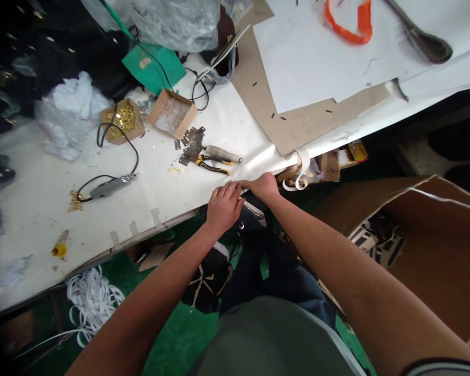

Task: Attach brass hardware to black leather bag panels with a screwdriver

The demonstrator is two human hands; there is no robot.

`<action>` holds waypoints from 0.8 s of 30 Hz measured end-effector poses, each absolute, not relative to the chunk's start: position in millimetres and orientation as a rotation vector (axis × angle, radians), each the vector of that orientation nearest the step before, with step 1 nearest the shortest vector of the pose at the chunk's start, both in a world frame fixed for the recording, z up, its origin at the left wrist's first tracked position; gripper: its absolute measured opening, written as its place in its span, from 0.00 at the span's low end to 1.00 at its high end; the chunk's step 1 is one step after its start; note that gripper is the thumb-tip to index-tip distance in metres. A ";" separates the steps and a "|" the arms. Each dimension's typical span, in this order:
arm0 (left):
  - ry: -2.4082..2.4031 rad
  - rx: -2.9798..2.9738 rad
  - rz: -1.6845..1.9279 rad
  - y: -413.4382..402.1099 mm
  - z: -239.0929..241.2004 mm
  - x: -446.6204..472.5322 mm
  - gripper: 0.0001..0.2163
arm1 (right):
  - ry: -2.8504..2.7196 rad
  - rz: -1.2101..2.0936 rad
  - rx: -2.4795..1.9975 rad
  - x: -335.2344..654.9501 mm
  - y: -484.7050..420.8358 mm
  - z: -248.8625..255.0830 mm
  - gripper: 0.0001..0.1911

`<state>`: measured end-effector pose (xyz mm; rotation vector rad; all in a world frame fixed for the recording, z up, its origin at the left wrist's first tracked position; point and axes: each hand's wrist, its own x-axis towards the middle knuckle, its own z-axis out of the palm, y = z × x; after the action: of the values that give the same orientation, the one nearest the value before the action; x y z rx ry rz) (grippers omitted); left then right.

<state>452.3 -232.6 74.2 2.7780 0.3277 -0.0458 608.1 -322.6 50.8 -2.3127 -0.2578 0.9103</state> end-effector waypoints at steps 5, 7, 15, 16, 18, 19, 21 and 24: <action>0.532 2.611 0.109 -231.2 66.8 459.9 0.15 | -0.219 0.883 -2.318 608.1 -322.1 49.7 0.17; 0.654 2.551 0.136 -230.2 63.7 465.6 0.11 | -0.209 0.869 -2.302 607.8 -322.1 50.6 0.17; 0.832 2.410 0.211 -229.6 59.1 475.1 0.08 | -0.170 0.874 -2.236 607.2 -324.9 47.1 0.16; 0.843 2.414 0.195 -229.6 60.2 475.9 0.06 | -0.167 0.870 -2.229 607.0 -325.2 46.6 0.16; 0.892 2.429 0.157 -229.4 63.0 477.9 0.04 | -0.159 0.873 -2.225 606.6 -325.4 45.8 0.16; 0.922 2.440 0.140 -229.1 64.4 478.9 0.04 | -0.150 0.878 -2.220 606.3 -325.4 45.5 0.16; 0.952 2.463 0.113 -228.1 66.0 480.0 0.06 | -0.133 0.884 -2.201 605.5 -325.4 44.7 0.17; 0.935 2.474 0.102 -225.7 65.3 479.4 0.09 | -0.140 0.862 -2.177 604.7 -325.0 43.6 0.18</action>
<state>479.4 -225.7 65.3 2.4735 0.9346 0.1025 604.7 -325.0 43.6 -2.1766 -0.1400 0.8616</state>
